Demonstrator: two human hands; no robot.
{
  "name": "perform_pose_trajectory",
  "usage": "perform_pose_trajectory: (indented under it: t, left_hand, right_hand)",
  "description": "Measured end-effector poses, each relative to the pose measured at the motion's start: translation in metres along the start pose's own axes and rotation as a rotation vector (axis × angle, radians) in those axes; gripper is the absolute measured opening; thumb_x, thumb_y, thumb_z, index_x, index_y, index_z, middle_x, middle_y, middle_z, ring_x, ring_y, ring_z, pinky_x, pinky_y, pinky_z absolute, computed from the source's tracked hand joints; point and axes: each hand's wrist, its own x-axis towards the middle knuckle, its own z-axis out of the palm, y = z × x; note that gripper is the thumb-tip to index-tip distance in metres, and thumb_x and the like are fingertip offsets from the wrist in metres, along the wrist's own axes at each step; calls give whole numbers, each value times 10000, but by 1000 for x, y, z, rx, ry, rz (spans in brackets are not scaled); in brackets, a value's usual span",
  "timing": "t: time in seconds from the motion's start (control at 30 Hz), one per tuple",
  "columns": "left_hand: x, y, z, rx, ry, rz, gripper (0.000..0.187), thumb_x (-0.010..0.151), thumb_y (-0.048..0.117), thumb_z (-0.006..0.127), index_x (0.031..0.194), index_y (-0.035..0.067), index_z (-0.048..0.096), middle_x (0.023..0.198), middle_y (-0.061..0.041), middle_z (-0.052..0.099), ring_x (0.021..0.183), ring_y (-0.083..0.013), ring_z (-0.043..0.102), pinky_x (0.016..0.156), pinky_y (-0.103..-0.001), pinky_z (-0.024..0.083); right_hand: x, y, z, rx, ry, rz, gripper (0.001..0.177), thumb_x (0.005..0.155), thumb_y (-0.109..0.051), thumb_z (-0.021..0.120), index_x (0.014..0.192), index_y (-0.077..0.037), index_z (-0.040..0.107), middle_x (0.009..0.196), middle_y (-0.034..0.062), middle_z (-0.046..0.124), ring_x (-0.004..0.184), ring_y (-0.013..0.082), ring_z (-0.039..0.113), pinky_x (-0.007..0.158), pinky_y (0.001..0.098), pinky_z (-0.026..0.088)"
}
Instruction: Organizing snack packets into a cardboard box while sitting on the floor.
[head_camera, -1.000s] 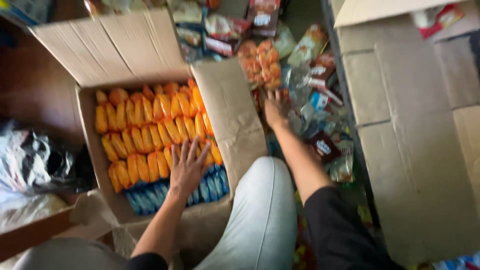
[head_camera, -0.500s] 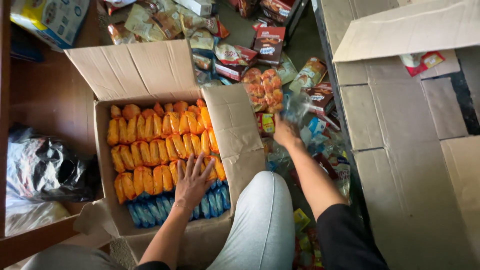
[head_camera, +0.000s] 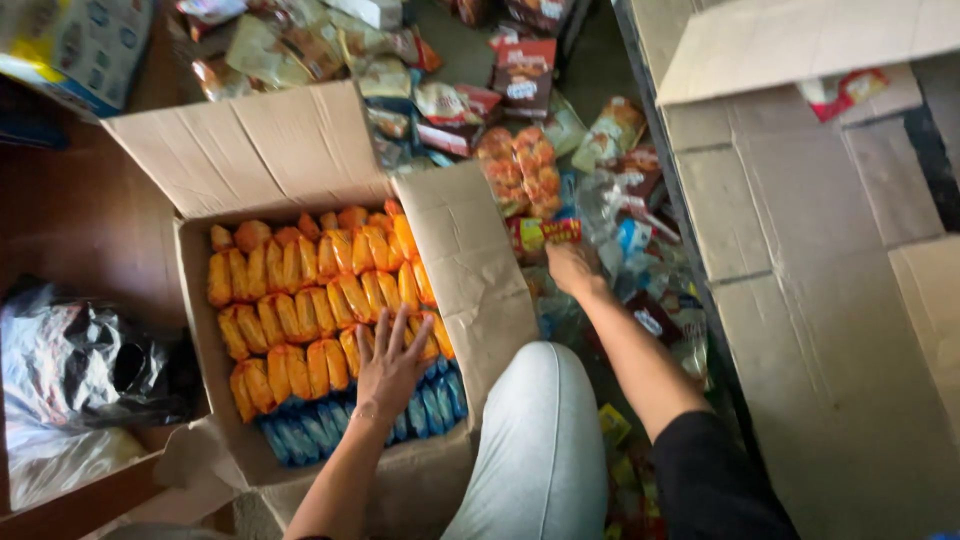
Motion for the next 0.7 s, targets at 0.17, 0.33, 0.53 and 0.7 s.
perform_pose_trajectory:
  t: [0.17,0.33,0.53,0.7]
  left_hand:
    - [2,-3,0,8,35,17,699,905,546,592,1538,361,358,1635,-91,285,1507,-375,242,1160,-705,188]
    - [1,1,4,-13,47,11,701,896,548,590,1533,370,357,1634,-92,278,1502,-383,240,1150,-712,182]
    - [3,-3,2,33,-9,-18,704,898,550,589,1534,377,342,1633,-86,259,1502,-382,228,1147,-721,163]
    - [3,-2,6,-18,35,-20,694,906,545,601,1529,379,343,1643,-92,250,1503,-390,223,1151,-722,152]
  right_hand:
    - [-38,-24,-35,171,5,-97,173,902,-247,618,928,-105,713,923,191,734,881,409,712,763,551,544]
    - [-44,-63,-101,117,73,41,353,895,-400,689,1009,-66,691,830,214,729,802,432,709,679,563,543]
    - [51,-18,58,-81,-23,-45,202,887,-122,620,995,-65,781,955,208,742,912,376,746,726,510,587]
    - [-4,-25,-23,1,63,31,205,893,-95,570,997,-51,741,953,225,747,895,404,739,723,537,577]
